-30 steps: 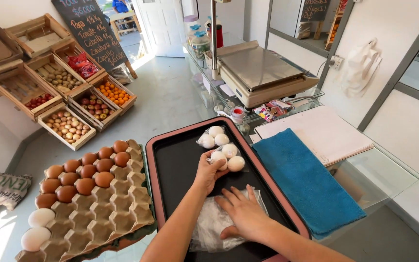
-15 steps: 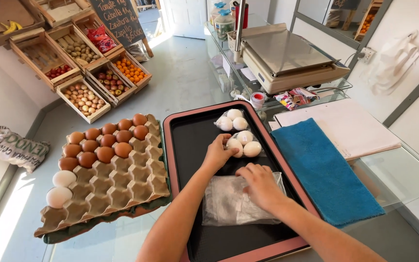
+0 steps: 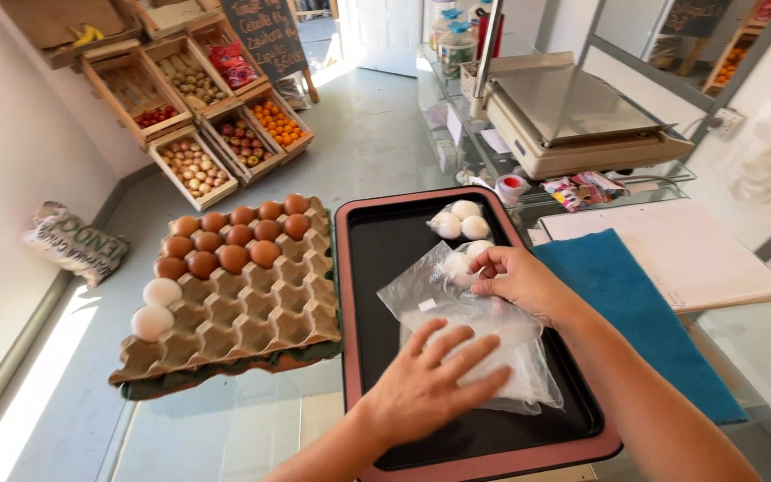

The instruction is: Picking up eggs from a large carton and placing them into small plastic bags on a counter.

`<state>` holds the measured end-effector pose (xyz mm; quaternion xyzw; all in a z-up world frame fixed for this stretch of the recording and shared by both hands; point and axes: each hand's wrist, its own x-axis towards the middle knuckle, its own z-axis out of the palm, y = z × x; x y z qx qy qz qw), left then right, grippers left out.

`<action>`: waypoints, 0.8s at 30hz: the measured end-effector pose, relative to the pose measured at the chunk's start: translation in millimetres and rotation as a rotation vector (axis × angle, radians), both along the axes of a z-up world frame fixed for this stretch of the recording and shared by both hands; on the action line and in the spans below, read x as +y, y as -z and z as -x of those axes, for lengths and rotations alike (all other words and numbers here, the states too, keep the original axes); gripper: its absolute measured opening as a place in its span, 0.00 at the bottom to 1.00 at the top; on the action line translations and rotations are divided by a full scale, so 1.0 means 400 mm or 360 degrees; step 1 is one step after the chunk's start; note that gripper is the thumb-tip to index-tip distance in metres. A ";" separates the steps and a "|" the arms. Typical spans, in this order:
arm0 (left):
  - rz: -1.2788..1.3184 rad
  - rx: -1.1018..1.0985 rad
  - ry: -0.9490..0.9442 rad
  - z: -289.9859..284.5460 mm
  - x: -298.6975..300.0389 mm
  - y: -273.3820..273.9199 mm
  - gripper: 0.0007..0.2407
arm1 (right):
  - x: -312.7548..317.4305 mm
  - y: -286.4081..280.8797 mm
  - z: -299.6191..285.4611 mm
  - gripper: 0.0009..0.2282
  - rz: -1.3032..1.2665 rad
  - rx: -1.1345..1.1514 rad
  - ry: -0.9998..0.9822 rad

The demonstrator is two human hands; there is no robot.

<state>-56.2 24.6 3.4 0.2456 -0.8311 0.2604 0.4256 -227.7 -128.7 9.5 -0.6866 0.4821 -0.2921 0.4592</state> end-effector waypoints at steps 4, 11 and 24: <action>-0.0032 0.0184 0.0012 -0.089 -0.023 -0.029 0.07 | 0.028 -0.019 -0.055 0.15 -0.0126 -0.0311 -0.0141; -0.1272 0.1351 -0.0149 -0.169 -0.026 -0.098 0.04 | 0.158 -0.120 -0.125 0.20 0.0503 -0.0682 -0.0667; -0.2791 0.1570 0.1202 -0.195 -0.043 0.061 0.19 | 0.092 0.030 -0.130 0.14 -0.0735 -0.1454 -0.0861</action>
